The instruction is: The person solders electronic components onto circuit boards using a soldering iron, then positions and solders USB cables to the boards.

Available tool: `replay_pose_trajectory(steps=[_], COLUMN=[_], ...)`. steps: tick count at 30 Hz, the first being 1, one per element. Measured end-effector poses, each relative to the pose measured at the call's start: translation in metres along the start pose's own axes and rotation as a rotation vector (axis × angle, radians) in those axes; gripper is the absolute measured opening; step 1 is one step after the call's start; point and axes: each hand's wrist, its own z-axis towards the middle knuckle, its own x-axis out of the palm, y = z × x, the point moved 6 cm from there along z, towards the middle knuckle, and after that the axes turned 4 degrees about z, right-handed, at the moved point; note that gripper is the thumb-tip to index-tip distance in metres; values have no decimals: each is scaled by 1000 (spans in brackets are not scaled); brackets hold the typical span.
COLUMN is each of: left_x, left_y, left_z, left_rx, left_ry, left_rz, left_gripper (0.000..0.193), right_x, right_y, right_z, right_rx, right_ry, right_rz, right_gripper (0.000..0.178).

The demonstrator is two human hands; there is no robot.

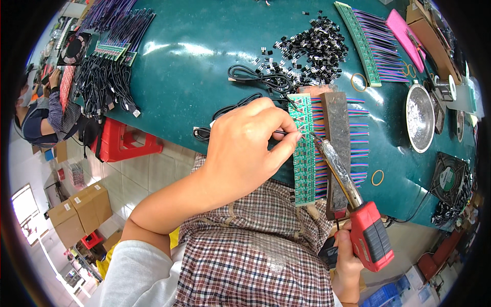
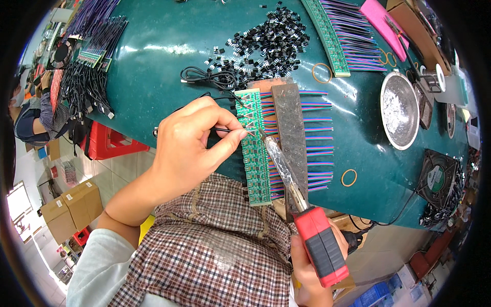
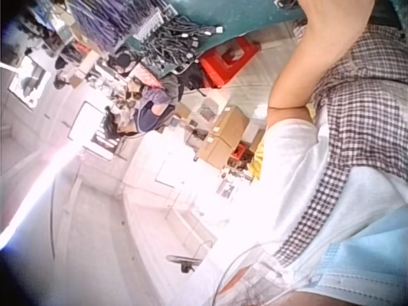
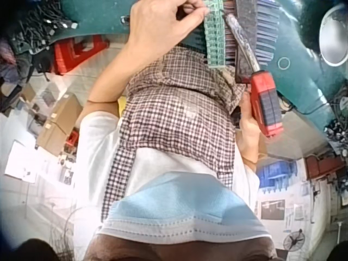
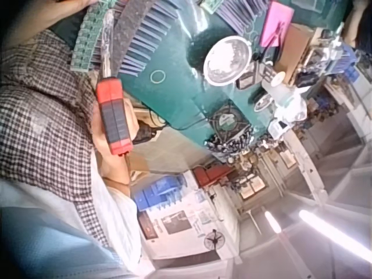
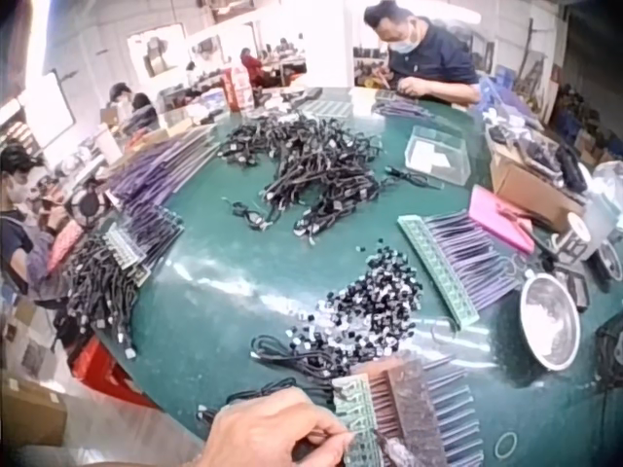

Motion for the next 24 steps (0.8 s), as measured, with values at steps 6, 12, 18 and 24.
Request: replay_pose_trajectory(steps=[6,12,18,24], left_x=[1,1,1,0], left_y=[0,0,0,-2], left_z=[-1,-1,-1,-1], left_rx=[-11,1,10,17], left_ry=[-13,-26,-25,-32], left_rz=[-24,-11,0,7], left_gripper=[11,11,11,12], right_x=[5,6,-1,-2], right_y=[1,2,6,9], right_z=[2,3,2,1], right_rx=[-47,-23,-107,-201], right_ry=[15,27,13,59], right_rz=[-48,-36,-16,-57], right_gripper=[27,26,24,26])
